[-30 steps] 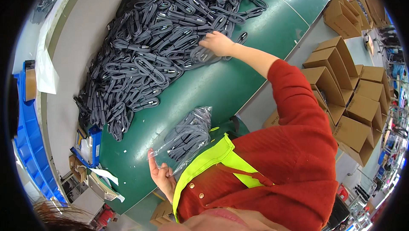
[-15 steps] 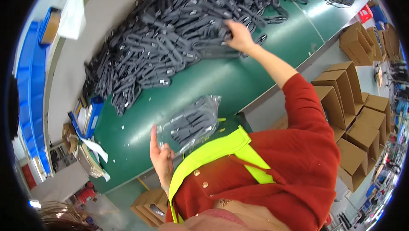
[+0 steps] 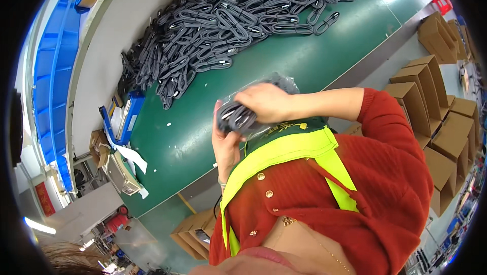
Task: Bundling black cables, placing them into plastic bags, weighing them on a scale, and sealing the bags with a heat sealer.
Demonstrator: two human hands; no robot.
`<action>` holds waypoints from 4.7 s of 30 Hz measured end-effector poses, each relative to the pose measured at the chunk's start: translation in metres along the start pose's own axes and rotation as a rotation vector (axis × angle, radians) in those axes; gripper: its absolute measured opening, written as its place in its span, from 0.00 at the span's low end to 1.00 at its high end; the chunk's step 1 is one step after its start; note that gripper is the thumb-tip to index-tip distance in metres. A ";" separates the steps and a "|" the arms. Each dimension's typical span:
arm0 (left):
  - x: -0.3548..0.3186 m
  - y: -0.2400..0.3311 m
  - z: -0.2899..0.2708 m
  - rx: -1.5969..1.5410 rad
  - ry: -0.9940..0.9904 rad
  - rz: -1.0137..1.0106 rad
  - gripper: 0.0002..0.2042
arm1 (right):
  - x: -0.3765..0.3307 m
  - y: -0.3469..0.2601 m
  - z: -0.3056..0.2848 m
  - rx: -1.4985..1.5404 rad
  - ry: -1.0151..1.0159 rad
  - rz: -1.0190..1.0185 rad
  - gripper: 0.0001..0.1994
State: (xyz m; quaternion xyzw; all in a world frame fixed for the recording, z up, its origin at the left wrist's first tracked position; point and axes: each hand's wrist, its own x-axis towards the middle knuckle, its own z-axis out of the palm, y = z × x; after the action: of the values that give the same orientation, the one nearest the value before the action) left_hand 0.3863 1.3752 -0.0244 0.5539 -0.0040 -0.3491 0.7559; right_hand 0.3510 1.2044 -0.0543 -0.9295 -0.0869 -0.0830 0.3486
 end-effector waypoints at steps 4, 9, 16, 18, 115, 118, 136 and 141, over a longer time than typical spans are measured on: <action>-0.003 -0.014 -0.019 -0.067 -0.112 0.015 0.40 | -0.007 0.010 0.004 -0.237 -0.009 0.065 0.21; -0.001 -0.018 -0.027 0.113 -0.091 0.107 0.39 | -0.003 0.011 0.018 -0.248 0.006 -0.161 0.25; -0.005 -0.030 -0.031 0.413 -0.163 0.195 0.35 | 0.009 0.046 0.047 -0.145 -0.408 0.006 0.20; 0.002 -0.033 -0.035 0.469 -0.175 0.233 0.34 | 0.011 0.055 0.047 -0.121 -0.319 -0.098 0.18; 0.014 -0.012 -0.018 0.126 0.090 -0.031 0.38 | 0.048 -0.007 -0.075 0.756 0.448 -0.232 0.22; 0.017 -0.028 -0.040 0.304 0.085 -0.148 0.39 | 0.039 -0.026 -0.021 0.578 0.212 -0.128 0.23; 0.010 -0.002 -0.039 0.814 -0.048 0.349 0.32 | 0.012 -0.018 -0.010 -0.435 -0.370 -0.053 0.26; 0.011 0.007 -0.032 0.753 -0.031 0.235 0.30 | 0.021 -0.004 0.020 -0.407 -0.216 -0.248 0.32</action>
State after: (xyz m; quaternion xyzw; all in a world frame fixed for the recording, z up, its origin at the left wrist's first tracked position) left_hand 0.4107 1.3968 -0.0354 0.7827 -0.2067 -0.2425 0.5346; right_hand 0.3728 1.2233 -0.0622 -0.9663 -0.2183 -0.0410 0.1301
